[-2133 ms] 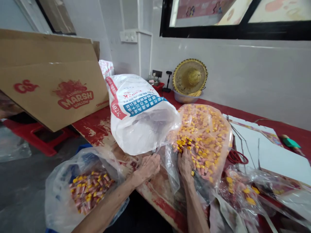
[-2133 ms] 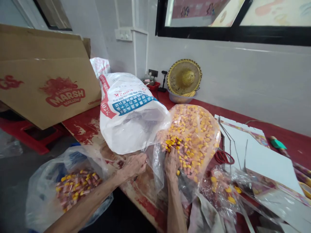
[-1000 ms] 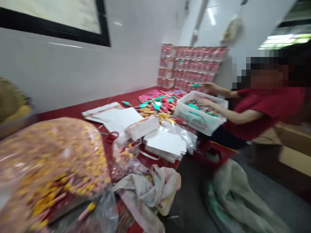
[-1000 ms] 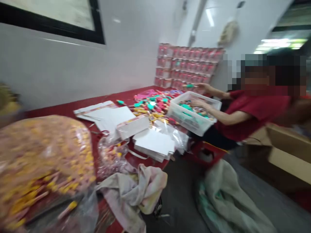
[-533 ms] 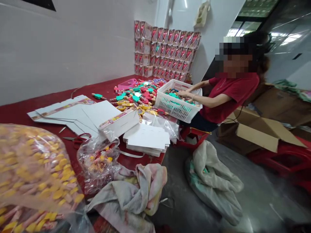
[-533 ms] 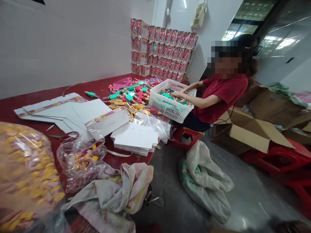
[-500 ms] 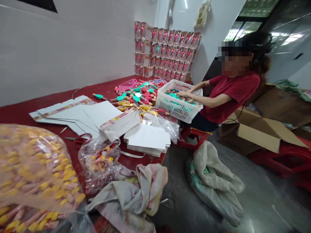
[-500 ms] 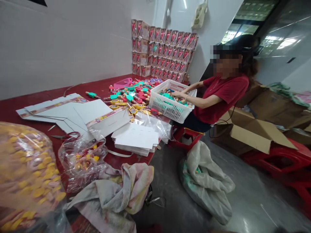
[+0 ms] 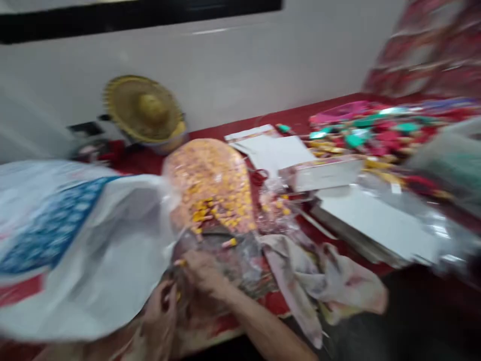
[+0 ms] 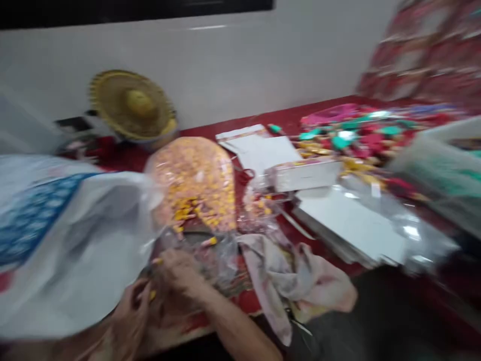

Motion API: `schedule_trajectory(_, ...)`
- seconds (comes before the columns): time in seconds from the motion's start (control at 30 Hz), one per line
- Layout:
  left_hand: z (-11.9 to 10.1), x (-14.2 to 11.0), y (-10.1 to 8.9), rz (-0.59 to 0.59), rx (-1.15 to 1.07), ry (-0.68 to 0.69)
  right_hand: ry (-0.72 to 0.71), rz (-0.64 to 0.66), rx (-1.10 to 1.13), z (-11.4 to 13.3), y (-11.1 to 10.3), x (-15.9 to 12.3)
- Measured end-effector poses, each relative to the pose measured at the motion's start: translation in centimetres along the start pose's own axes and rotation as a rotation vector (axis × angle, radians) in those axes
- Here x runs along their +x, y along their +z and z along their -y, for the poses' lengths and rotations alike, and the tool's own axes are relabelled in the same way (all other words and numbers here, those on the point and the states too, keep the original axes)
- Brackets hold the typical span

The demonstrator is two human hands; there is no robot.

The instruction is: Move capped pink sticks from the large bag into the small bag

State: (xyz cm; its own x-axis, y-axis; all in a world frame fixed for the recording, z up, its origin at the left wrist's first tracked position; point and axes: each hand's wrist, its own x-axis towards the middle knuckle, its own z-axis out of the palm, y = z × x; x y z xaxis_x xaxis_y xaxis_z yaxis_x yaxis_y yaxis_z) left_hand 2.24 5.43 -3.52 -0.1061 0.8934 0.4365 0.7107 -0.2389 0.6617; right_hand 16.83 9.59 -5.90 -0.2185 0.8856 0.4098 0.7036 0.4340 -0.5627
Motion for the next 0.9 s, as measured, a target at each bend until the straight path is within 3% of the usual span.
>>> schedule_trajectory(0.07,0.4,-1.0,-3.1,-0.085,0.036,-0.077,0.027,-0.031,0.109,1.4,1.3,0.0)
schedule_trajectory(0.13,0.0,-1.5,-4.0,-0.191,0.042,-0.142,0.064,-0.089,0.145,1.2,1.5,-0.4)
schedule_trajectory(0.23,-0.3,-1.9,-3.1,-0.234,0.041,-0.127,0.057,-0.083,0.063,0.5,1.2,-1.2)
schedule_trajectory(0.33,0.3,-1.8,-2.3,-0.112,0.02,-0.093,0.054,-0.073,0.021,0.6,0.9,-1.6)
schedule_trajectory(0.4,0.8,-1.6,-2.4,-0.091,0.022,-0.119,0.053,-0.117,0.081,0.8,0.8,-1.6)
schedule_trajectory(0.57,1.2,-1.5,-2.7,-0.262,0.016,-0.19,0.068,-0.175,0.143,1.0,0.6,-1.5)
schedule_trajectory(0.73,2.0,-1.0,-1.7,-0.042,0.05,-0.093,0.053,-0.047,-0.069,1.0,1.1,-1.5)
schedule_trajectory(0.9,2.0,2.9,-0.9,-0.04,0.148,-0.201,0.031,-0.18,0.047,1.1,0.9,-1.3)
